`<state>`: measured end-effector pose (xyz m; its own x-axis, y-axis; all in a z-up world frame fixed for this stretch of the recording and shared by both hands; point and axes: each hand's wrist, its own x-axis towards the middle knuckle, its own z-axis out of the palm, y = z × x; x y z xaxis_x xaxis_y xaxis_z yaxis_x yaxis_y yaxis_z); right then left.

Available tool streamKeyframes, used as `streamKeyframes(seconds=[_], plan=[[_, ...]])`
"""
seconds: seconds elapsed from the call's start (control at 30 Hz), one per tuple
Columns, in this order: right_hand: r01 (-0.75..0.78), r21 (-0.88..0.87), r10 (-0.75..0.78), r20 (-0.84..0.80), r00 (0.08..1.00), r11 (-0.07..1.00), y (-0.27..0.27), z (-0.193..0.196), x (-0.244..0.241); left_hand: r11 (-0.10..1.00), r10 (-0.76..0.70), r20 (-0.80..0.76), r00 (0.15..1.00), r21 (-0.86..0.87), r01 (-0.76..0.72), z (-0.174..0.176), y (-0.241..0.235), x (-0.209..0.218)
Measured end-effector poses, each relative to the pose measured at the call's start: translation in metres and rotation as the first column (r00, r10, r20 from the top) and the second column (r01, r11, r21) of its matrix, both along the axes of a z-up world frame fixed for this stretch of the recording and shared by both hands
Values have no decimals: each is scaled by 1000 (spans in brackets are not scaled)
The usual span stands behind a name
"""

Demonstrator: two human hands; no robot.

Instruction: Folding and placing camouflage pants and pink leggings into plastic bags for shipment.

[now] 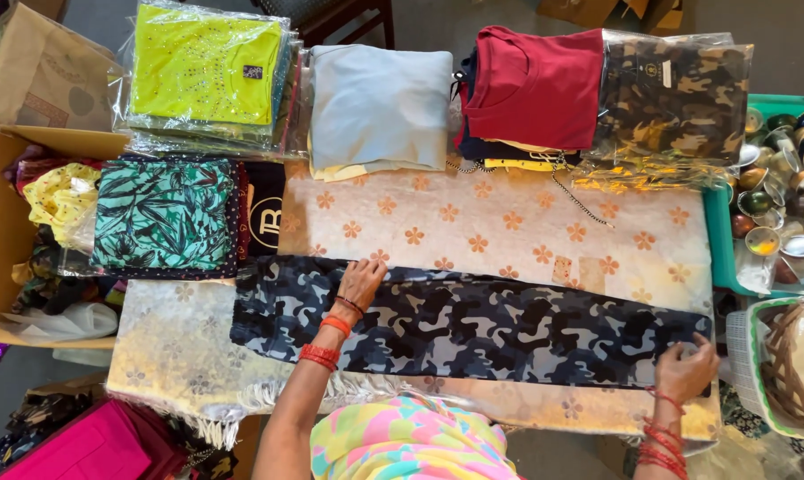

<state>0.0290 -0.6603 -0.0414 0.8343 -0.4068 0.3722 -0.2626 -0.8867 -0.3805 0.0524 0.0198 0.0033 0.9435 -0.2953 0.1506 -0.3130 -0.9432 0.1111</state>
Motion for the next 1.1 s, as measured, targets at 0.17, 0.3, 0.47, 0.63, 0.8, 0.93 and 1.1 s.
streamKeyframes(seconds=[0.17, 0.3, 0.47, 0.63, 0.8, 0.93, 1.1], plan=[[-86, -88, 88, 24, 996, 992, 47, 19, -12, 998, -14, -95, 995, 58, 19, 5, -8, -21], [-108, -122, 109, 7, 994, 987, 84, 20, -10, 997, 61, -184, 981, 51, -53, 52, -24, -20], [-292, -29, 291, -27, 956, 956, 165, 33, 2, 994, 113, -86, 990, 0, -114, 15, -38, -8], [-522, 73, 526, -53, 849, 850, 240, 49, 9, 996, 87, -16, 996, -5, -87, -29, -54, -4], [-697, 54, 695, -170, 699, 715, 295, 54, 17, 990, 135, -89, 987, -16, -137, -36, -61, -12], [-803, 91, 802, -190, 566, 588, 368, 62, 34, 985, 157, -141, 977, -52, -166, -26, -69, -17], [-927, 112, 923, -193, 333, 358, 436, 50, 49, 979, 204, -248, 947, 76, -191, -20, -63, -20]])
